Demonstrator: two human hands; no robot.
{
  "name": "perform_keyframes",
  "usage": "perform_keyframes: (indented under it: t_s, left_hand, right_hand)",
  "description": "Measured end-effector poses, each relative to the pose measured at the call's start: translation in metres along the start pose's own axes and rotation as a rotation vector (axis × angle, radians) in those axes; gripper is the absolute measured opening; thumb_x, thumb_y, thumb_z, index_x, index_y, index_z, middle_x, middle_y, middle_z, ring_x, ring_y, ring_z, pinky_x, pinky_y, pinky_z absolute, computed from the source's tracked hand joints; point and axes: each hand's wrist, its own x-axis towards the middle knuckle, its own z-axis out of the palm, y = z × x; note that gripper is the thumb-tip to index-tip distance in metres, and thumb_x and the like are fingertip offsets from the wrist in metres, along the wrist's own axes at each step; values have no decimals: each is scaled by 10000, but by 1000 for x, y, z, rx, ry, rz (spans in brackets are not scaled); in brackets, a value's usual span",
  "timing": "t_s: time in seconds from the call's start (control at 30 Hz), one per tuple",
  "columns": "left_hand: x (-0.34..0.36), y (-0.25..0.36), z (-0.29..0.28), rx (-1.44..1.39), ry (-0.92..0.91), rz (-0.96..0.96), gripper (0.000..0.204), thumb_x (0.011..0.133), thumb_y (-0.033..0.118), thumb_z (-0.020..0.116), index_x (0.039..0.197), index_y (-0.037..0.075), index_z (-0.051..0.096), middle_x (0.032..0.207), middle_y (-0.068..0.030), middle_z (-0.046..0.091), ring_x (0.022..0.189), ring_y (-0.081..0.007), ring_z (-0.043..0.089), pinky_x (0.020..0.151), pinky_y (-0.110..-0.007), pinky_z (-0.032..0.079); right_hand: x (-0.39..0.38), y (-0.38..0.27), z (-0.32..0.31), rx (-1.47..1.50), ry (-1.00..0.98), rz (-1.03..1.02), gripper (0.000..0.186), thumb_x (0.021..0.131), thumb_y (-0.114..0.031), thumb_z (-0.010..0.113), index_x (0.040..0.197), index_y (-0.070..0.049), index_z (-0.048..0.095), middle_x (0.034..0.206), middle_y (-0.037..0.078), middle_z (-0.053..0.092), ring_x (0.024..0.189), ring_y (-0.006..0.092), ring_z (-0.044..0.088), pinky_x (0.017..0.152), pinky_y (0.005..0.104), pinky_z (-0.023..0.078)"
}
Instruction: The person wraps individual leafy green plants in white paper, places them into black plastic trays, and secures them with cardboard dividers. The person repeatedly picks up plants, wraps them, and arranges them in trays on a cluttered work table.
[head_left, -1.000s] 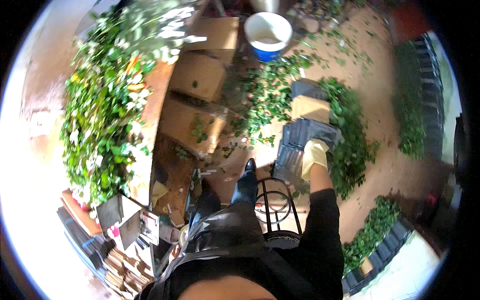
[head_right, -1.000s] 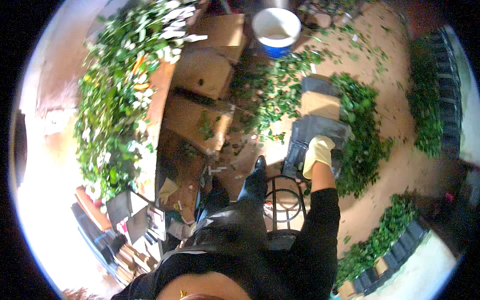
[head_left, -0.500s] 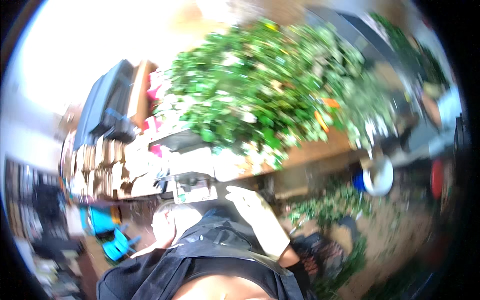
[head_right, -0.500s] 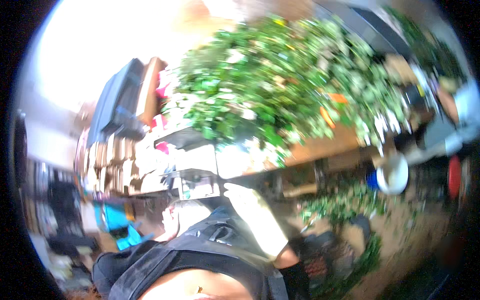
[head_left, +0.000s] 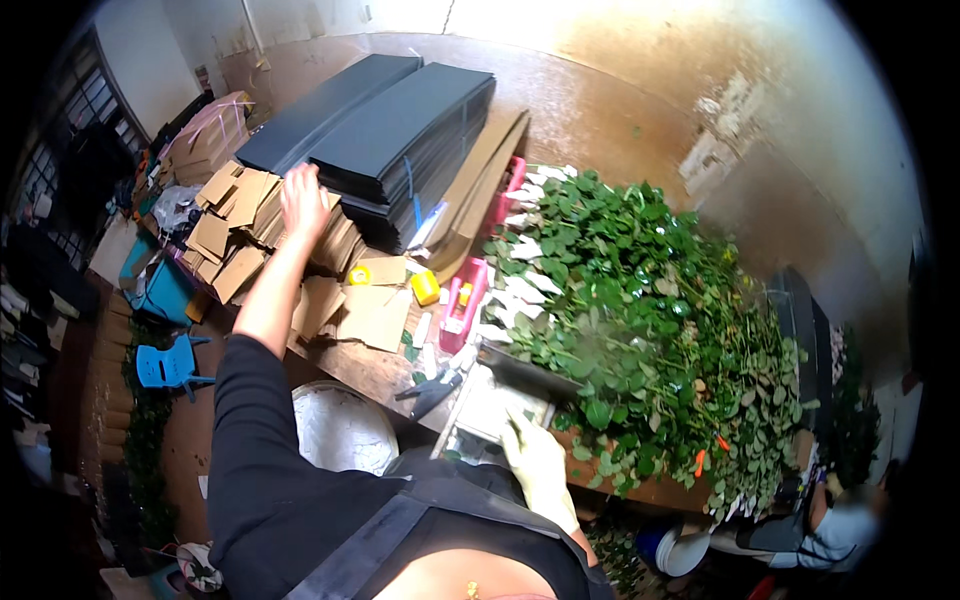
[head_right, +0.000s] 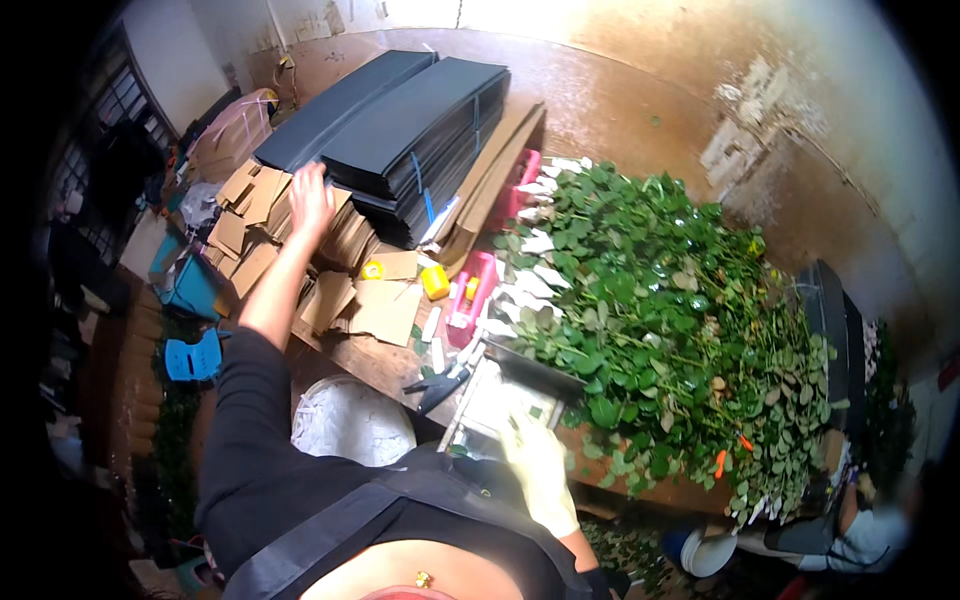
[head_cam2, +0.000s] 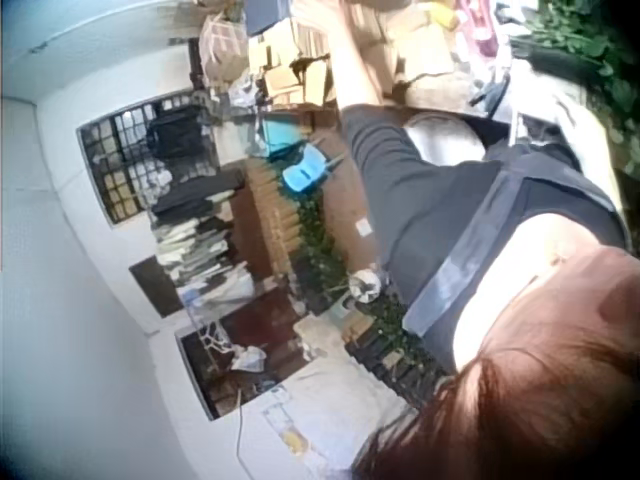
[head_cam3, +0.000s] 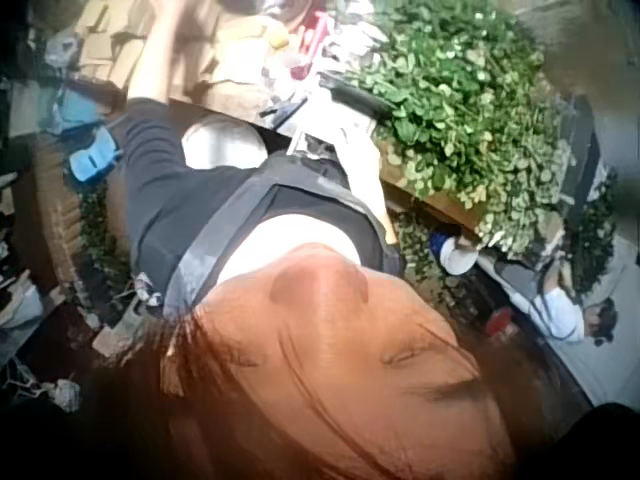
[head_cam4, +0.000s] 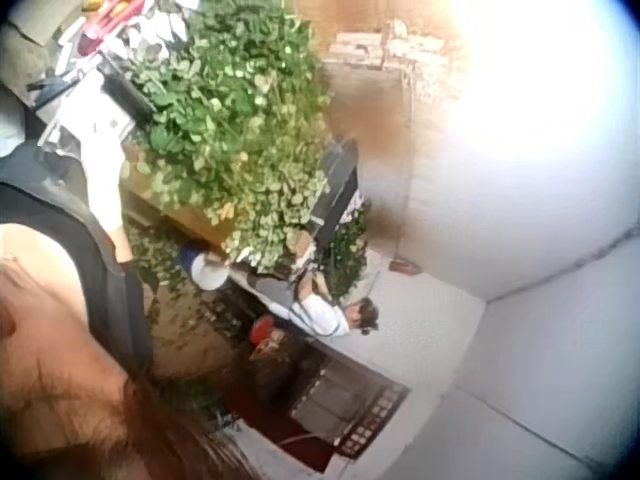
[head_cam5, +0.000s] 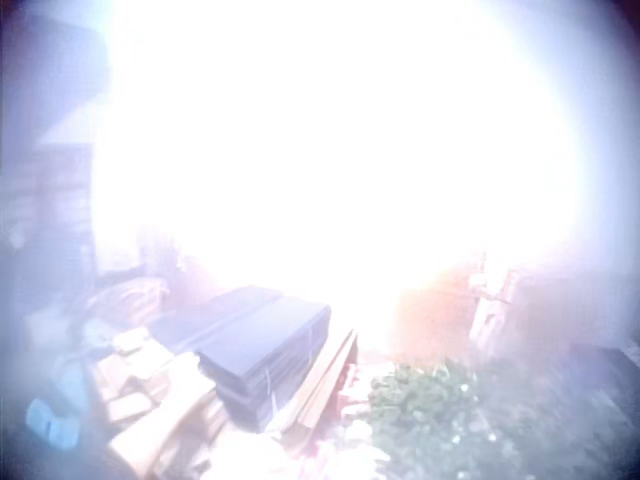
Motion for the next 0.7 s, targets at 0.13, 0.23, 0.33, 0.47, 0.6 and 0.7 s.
perform_keyframes:
  t_s: [0.13,0.23,0.33,0.47,0.6,0.7]
  left_hand:
    - [72,-63,39,325,-287,-336,577,912,286,721,1383,2,545,1500,-175,504,1467,-370,361,1221,-555,250]
    - [87,-79,49,346,-445,-476,543,927,338,722,1369,61,574,1480,-145,520,1464,-353,361,1221,-611,205]
    - [92,-100,51,362,-433,-285,408,874,334,763,1209,131,646,1402,-104,587,1387,-310,442,1168,-611,267]
    - [111,-100,18,185,-392,-162,263,871,364,749,978,133,681,1036,-95,704,1052,-321,638,971,-527,440]
    - [131,-56,-27,-97,4,51,288,938,389,690,897,105,659,867,-128,672,857,-364,667,738,-446,514]
    - [104,57,-91,-553,102,222,195,913,220,729,903,66,609,899,-142,642,814,-340,650,687,-424,526]
  right_hand:
    - [5,-26,-19,87,-2,217,402,1003,-323,579,1336,-115,666,1047,199,737,982,372,702,891,426,541]
    - [8,-29,-16,39,-3,228,391,1004,-289,577,1330,-93,668,1049,187,741,998,371,697,913,429,536]
    - [10,-36,-17,38,-19,236,382,1009,-284,566,1319,-88,672,1047,187,740,994,376,692,917,439,532]
    - [7,-17,-11,-26,-60,163,374,1025,-276,538,1331,-97,658,1093,185,733,1018,379,684,926,454,532]
    - [11,-21,-22,-58,-164,103,395,1049,-299,500,1373,-108,621,1210,188,705,1127,377,651,991,440,505]
    - [17,-35,-28,-9,-115,-2,472,1005,-259,584,1436,-69,553,1319,224,638,1231,395,594,1067,445,459]
